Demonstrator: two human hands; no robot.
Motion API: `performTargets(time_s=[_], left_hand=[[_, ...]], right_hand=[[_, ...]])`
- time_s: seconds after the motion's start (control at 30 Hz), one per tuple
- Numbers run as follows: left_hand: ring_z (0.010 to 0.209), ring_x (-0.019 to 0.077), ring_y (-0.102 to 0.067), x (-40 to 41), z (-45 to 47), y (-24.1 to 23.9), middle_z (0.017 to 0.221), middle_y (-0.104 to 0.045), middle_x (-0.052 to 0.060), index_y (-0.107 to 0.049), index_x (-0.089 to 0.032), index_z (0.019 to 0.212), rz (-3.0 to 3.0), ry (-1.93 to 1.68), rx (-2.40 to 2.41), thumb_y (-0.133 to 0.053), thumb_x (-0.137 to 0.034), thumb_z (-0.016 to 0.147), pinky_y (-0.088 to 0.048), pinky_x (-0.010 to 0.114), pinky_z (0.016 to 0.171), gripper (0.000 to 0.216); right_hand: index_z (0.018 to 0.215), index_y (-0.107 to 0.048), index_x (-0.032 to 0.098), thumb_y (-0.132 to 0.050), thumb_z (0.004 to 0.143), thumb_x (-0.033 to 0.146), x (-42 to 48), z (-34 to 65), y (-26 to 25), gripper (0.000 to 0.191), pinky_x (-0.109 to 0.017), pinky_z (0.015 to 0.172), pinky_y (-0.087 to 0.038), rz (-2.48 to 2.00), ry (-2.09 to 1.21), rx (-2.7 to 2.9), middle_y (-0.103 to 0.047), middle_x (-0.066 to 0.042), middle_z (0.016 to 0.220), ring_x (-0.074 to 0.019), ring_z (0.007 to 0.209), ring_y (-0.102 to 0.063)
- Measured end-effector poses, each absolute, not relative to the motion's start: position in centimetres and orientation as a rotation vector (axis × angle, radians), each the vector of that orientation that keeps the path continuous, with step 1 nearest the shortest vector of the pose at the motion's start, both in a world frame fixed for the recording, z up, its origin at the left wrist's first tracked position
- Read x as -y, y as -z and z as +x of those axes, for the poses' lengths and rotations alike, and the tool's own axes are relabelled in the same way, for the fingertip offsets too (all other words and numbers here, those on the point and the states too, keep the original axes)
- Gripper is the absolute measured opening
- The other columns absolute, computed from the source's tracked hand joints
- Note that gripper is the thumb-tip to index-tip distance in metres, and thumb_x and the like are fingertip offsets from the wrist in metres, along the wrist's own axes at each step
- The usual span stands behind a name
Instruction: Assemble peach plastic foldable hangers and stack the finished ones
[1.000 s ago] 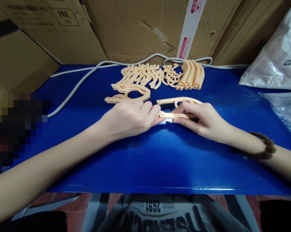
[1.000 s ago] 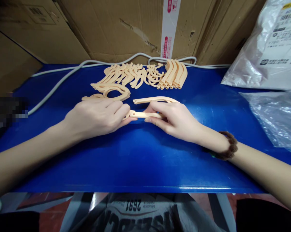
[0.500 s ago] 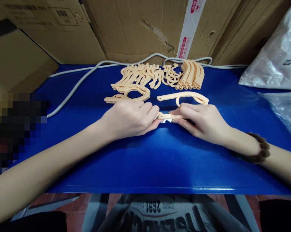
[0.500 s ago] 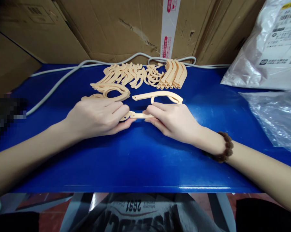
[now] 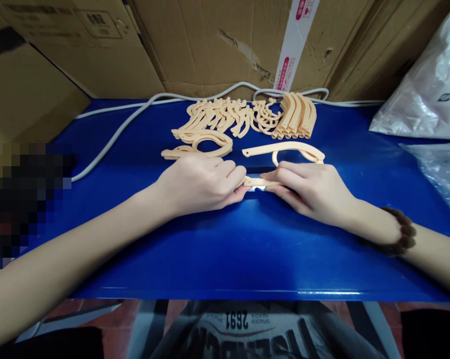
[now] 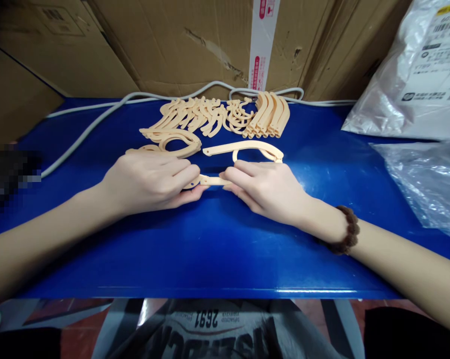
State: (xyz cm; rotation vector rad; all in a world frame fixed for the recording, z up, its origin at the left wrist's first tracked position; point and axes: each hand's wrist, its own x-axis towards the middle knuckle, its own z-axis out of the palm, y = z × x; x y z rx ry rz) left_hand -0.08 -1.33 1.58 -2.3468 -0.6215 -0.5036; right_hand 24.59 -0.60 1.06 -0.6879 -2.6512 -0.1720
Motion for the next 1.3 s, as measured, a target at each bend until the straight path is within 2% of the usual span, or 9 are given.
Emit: performTargets(time_s=[0.3, 0.6, 0.87, 1.07, 1.3], left_hand=[[0.044, 0.0135, -0.055, 1.3, 0.0, -1.5, 0.052, -0.054, -0.002, -0.053, -0.018, 0.064, -2.376, 0.547, 0.625, -0.055, -0.031, 0.091, -0.026, 0.027, 0.040, 0.031], [0.046, 0.0136, -0.056, 1.1, -0.2, -1.0, 0.053, -0.055, -0.002, -0.054, -0.018, 0.068, -2.546, 0.443, 0.556, -0.047, -0.034, 0.096, -0.026, 0.028, 0.042, 0.034], [0.045, 0.0151, -0.053, 2.1, 0.9, -1.4, 0.055, -0.056, 0.002, -0.058, -0.016, 0.071, -2.339, 0.445, 0.848, -0.048, -0.030, 0.097, -0.022, 0.029, 0.043, 0.031], [0.048, 0.0165, -0.056, 2.0, 0.8, -1.3, 0.060, -0.062, 0.004, -0.060, -0.016, 0.074, -2.318, 0.457, 0.945, -0.049, -0.031, 0.095, -0.021, 0.029, 0.044, 0.028], [0.046, 0.0161, -0.055, 2.0, 0.6, -1.3, 0.062, -0.064, 0.004, -0.063, -0.015, 0.077, -2.299, 0.494, 1.004, -0.046, -0.033, 0.096, -0.022, 0.029, 0.044, 0.031]], right_hand=[[0.103, -0.064, 0.015, -0.046, 0.101, 0.029, 0.4, 24.6, -1.0, 0.023, -0.025, 0.060, -0.039, -0.674, 0.151, 2.654, -0.069, -0.004, 0.089, -0.0141, 0.074, -0.063], [0.103, -0.066, 0.015, -0.043, 0.101, 0.029, 0.1, 24.5, -0.9, 0.026, -0.032, 0.070, -0.039, -0.580, 0.321, 2.683, -0.068, -0.005, 0.088, -0.0188, 0.073, -0.055], [0.109, -0.064, 0.014, -0.049, 0.099, 0.026, -0.5, 24.7, -0.9, 0.022, -0.034, 0.075, -0.042, -0.677, 0.173, 2.601, -0.070, -0.006, 0.093, -0.0185, 0.082, -0.063], [0.110, -0.062, 0.016, -0.049, 0.098, 0.027, -0.4, 24.6, -0.8, 0.021, -0.036, 0.078, -0.043, -0.711, 0.199, 2.535, -0.071, -0.006, 0.092, -0.0193, 0.080, -0.063], [0.108, -0.062, 0.021, -0.052, 0.096, 0.031, 0.0, 24.8, -1.1, 0.018, -0.039, 0.078, -0.041, -0.846, 0.216, 2.430, -0.072, -0.005, 0.094, -0.0229, 0.089, -0.061]])
